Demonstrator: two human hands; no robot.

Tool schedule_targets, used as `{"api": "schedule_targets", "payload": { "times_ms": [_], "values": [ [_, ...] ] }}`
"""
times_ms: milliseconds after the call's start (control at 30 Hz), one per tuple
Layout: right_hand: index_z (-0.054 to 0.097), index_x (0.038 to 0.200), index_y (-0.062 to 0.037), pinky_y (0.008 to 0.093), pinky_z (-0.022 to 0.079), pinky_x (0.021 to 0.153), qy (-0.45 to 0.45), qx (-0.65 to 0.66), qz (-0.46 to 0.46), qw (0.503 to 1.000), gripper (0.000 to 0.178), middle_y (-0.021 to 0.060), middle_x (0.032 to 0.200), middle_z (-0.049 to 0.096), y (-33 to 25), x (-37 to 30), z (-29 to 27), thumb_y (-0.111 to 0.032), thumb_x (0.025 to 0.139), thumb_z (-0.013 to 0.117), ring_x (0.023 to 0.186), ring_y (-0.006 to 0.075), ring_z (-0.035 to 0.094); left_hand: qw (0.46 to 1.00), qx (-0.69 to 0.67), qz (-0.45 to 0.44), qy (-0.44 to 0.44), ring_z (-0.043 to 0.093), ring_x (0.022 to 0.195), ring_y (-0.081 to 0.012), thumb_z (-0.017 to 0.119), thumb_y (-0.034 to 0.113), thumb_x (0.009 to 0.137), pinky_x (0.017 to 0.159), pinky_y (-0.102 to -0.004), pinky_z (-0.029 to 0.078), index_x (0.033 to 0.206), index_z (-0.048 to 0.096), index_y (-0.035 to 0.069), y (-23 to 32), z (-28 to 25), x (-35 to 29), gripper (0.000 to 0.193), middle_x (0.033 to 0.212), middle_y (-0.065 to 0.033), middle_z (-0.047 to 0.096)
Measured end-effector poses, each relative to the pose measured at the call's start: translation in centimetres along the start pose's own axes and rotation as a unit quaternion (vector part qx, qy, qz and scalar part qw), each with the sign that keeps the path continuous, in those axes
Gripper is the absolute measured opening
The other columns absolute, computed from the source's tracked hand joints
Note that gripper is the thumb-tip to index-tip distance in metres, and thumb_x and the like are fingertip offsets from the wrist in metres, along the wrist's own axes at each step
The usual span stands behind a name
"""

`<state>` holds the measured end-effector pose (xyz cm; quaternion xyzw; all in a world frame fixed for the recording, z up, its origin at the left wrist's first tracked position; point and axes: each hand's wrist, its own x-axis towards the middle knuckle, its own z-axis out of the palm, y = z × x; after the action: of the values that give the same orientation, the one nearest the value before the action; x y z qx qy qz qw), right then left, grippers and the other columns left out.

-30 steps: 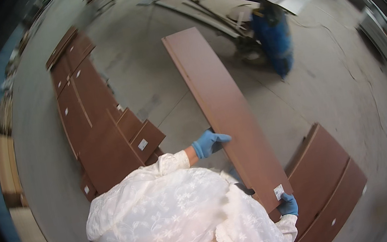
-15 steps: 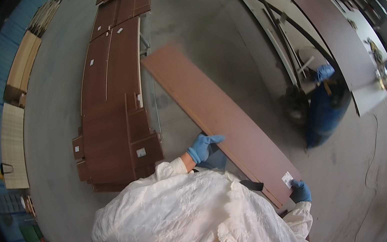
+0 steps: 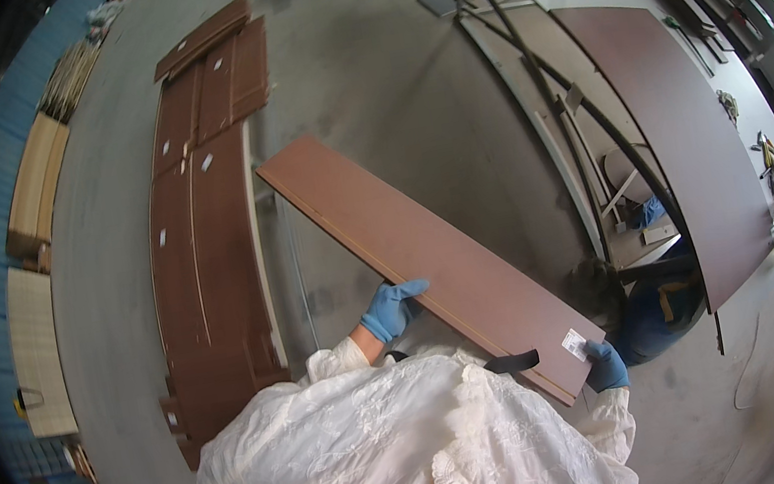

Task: The person lifts and moves large brown wooden panels, aligns them on the floor, and stacks them with other panels. The person kneels to adjust the panels and then stands to carry and place additional pieces.

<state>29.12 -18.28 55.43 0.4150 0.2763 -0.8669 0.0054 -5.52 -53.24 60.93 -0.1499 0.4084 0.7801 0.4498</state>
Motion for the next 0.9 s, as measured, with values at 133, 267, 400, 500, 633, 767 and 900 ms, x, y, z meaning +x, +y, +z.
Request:
{"api": "schedule_targets", "payload": {
  "times_ms": [133,267,400,500,633,767,900],
  "values": [
    [0.070,0.115,0.0008,0.0432,0.058,0.092,-0.033,-0.048,-0.074,0.996,0.036,0.0131,0.111,0.075,-7.9,8.0,3.0,-0.019,0.086,0.076,0.097,0.0285,0.072,0.998,0.014,0.055,-0.033,0.066,0.114,-0.0264,0.074,0.005,0.087,0.102,-0.0417,0.054,0.127,0.064,0.004,5.6,4.9,10.9,0.042,0.122,-0.0087,0.069],
    [0.067,0.122,-0.0018,0.0441,0.057,0.093,0.014,-0.034,-0.069,0.997,0.040,0.0115,0.111,0.075,-18.0,18.2,5.4,-0.016,0.085,0.076,0.098,0.0277,0.071,0.994,0.043,0.086,-0.051,0.065,0.114,-0.0258,0.075,0.006,0.086,0.100,-0.0406,0.055,0.126,0.065,0.004,11.4,10.9,22.1,0.041,0.121,-0.0076,0.069],
    [0.065,0.124,-0.0013,0.0435,0.057,0.093,-0.089,0.011,-0.090,0.992,0.044,0.0117,0.113,0.074,-27.6,25.7,9.5,-0.018,0.084,0.077,0.098,0.0265,0.072,0.993,0.056,0.098,-0.023,0.064,0.115,-0.0251,0.077,0.007,0.085,0.101,-0.0392,0.054,0.125,0.065,0.004,17.5,16.0,29.0,0.041,0.121,-0.0070,0.069],
    [0.064,0.125,-0.0013,0.0420,0.057,0.092,-0.043,0.004,-0.106,0.993,0.046,0.0104,0.113,0.074,-33.7,29.9,13.4,-0.019,0.085,0.077,0.097,0.0251,0.072,0.986,0.124,0.111,-0.001,0.064,0.114,-0.0242,0.077,0.007,0.085,0.102,-0.0383,0.053,0.125,0.065,0.004,22.5,19.1,34.1,0.042,0.121,-0.0062,0.068],
    [0.066,0.123,-0.0022,0.0351,0.055,0.091,-0.038,-0.034,-0.159,0.986,0.046,0.0055,0.114,0.073,-40.0,34.1,18.2,-0.028,0.087,0.078,0.100,0.0182,0.069,0.995,0.008,0.076,-0.061,0.067,0.108,-0.0229,0.079,0.003,0.082,0.097,-0.0376,0.055,0.121,0.069,0.003,28.7,22.4,41.6,0.040,0.113,-0.0063,0.070],
    [0.067,0.125,-0.0057,0.0329,0.055,0.088,0.122,-0.004,-0.273,0.954,0.043,0.0025,0.114,0.070,-44.8,38.6,23.9,-0.036,0.096,0.072,0.098,0.0134,0.067,0.997,0.051,0.017,-0.061,0.066,0.111,-0.0225,0.075,0.006,0.088,0.096,-0.0367,0.055,0.122,0.067,0.007,36.8,26.1,50.7,0.035,0.118,-0.0053,0.069],
    [0.066,0.127,-0.0060,0.0327,0.056,0.088,0.171,0.111,-0.388,0.899,0.052,0.0030,0.115,0.069,-50.5,41.1,29.5,-0.049,0.098,0.068,0.100,0.0142,0.067,0.993,0.059,-0.005,-0.104,0.069,0.104,-0.0194,0.074,0.006,0.089,0.091,-0.0346,0.057,0.113,0.070,0.009,43.9,32.3,58.0,0.024,0.111,-0.0042,0.073]
  ]
}}
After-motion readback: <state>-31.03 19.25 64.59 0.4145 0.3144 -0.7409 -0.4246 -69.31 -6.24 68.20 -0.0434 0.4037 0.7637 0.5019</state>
